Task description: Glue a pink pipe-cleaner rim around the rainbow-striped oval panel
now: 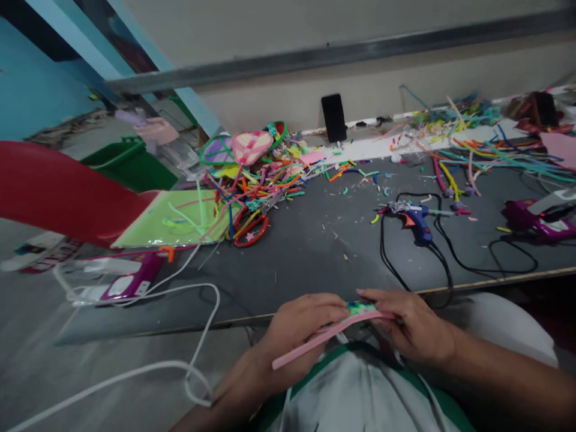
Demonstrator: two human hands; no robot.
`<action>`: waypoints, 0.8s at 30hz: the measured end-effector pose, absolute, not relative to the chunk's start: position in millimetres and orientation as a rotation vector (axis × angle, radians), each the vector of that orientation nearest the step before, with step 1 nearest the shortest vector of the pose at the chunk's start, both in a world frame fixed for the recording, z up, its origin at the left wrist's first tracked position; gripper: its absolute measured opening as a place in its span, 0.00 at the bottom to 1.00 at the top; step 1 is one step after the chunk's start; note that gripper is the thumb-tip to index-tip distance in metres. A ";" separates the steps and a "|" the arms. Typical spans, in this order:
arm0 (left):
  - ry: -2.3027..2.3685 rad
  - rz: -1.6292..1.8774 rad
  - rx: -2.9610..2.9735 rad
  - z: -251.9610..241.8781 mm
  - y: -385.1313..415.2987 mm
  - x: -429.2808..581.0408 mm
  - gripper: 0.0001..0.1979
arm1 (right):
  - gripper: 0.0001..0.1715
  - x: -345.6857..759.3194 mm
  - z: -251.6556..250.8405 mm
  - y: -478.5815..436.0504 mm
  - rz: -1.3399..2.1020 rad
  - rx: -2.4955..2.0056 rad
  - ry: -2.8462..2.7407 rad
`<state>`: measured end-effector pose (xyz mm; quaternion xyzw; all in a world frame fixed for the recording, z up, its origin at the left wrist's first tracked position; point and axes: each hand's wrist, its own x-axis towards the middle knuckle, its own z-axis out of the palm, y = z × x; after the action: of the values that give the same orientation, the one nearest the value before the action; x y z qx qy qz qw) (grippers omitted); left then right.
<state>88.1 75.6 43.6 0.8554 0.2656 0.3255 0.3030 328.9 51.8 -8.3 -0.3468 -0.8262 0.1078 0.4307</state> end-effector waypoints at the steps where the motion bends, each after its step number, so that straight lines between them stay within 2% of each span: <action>1: 0.695 0.856 2.257 40.7 73.9 88.7 0.16 | 0.10 329.3 -12.2 48.5 0.266 -0.854 -2.072; 8: 0.772 0.749 2.164 28.2 75.7 89.6 0.11 | 0.08 322.6 -26.2 43.8 0.467 -0.876 -2.040; 12: 0.863 0.672 2.110 21.0 80.4 89.0 0.10 | 0.15 318.2 -29.2 43.3 0.483 -1.031 -2.043; 18: 0.840 0.645 2.075 18.9 88.8 88.4 0.16 | 0.16 315.2 -30.2 48.9 0.601 -1.002 -2.044; 24: 0.874 0.756 2.040 22.2 95.9 91.6 0.07 | 0.11 315.1 -39.1 48.9 0.590 -1.032 -2.036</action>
<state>91.6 95.9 22.2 0.8020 0.3436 0.2970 0.3881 315.1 48.9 -39.1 -0.4044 -0.7981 0.2311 0.3822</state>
